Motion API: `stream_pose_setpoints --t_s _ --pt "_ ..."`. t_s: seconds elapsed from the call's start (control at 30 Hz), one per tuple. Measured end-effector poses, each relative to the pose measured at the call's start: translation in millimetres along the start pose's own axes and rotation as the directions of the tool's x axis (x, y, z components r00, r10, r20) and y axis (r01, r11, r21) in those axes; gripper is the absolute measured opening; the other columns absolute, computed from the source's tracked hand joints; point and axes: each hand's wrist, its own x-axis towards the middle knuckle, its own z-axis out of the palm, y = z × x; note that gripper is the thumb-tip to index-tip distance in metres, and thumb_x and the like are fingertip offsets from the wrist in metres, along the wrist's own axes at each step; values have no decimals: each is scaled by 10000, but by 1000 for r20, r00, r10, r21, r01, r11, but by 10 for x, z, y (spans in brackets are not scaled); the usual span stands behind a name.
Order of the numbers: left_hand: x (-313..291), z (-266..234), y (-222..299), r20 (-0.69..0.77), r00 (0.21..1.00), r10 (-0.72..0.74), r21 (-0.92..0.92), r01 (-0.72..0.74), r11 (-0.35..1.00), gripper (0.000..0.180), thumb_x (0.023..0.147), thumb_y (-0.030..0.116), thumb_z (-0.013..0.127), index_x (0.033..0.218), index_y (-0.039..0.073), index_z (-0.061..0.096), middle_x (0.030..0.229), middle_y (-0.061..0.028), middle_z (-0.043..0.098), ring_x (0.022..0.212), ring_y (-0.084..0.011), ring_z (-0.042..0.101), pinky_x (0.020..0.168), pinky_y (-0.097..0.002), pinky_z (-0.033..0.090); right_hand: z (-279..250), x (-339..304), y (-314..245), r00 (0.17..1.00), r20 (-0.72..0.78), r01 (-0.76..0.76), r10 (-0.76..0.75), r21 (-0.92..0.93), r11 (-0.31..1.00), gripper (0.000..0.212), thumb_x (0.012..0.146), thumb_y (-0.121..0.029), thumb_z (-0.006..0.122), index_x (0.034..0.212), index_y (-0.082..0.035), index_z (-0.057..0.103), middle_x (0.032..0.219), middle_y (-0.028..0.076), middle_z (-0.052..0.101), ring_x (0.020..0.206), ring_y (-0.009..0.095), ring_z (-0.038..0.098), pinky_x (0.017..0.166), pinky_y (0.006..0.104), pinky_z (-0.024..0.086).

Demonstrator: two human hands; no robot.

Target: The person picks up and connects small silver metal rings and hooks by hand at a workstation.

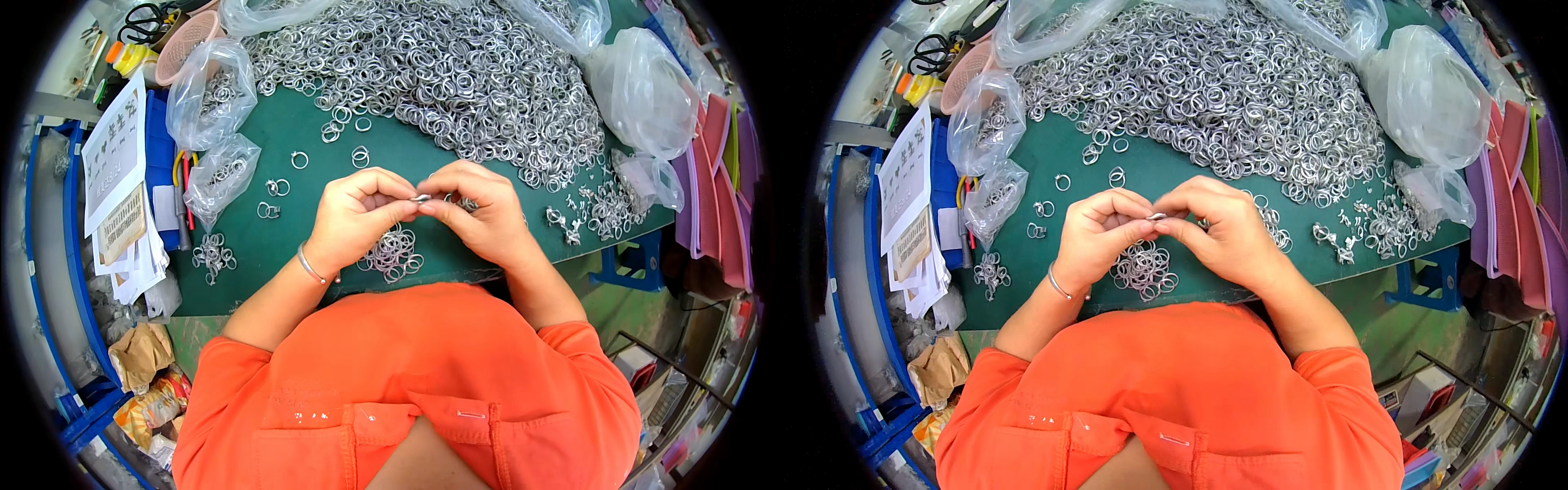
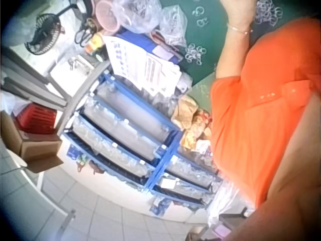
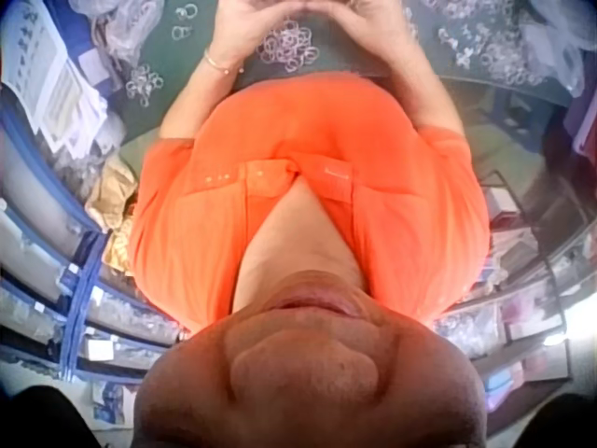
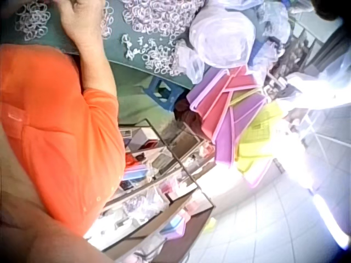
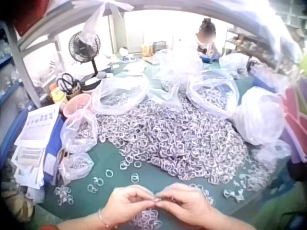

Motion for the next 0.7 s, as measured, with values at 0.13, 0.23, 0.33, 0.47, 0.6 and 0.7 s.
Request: stream_pose_setpoints --t_s 0.13,0.23,0.33,0.47,0.6,0.7 --pt "67 -89 107 68 966 248 587 -239 773 151 781 -41 710 921 -4 667 967 -101 654 851 -190 672 750 -279 551 -2 -39 59 998 -49 -39 37 -57 998 127 802 -9 713 927 -15 700 865 83 658 730 160 632 630 269 503" --pt "228 -314 2 138 887 441 921 -279 273 271 707 6 739 968 30 671 991 -116 629 936 -311 596 833 -370 484 -27 -55 22 994 -106 -10 4 -61 998 146 804 30 687 943 -14 695 874 83 658 724 150 626 630 255 500" --pt "308 -461 -154 99 913 396 949 -207 239 243 710 16 746 939 30 667 913 -102 611 894 -297 596 810 -374 483 -13 -78 30 996 -90 -27 23 -47 999 158 780 50 681 920 -23 679 866 82 659 741 191 633 655 286 510" --pt "340 -492 -144 71 917 391 931 -202 303 138 733 1 725 856 23 668 869 -93 609 794 -270 617 716 -348 504 114 -105 91 975 125 209 -185 -218 953 152 740 44 675 861 -47 665 851 75 654 788 281 624 708 372 510" --pt "316 -531 -133 35 908 418 891 -218 398 112 739 -25 714 836 14 675 832 -98 633 695 -244 636 622 -322 517 429 -185 177 939 326 167 -115 -137 976 125 762 20 645 874 -27 673 897 94 642 864 292 610 732 382 516" --pt "266 -540 -101 24 904 428 882 -221 417 107 743 -26 714 833 16 674 835 -92 659 711 -233 649 635 -307 522 466 -64 121 970 209 154 -125 -130 979 114 801 7 643 910 -26 658 885 110 628 833 309 609 717 388 509"
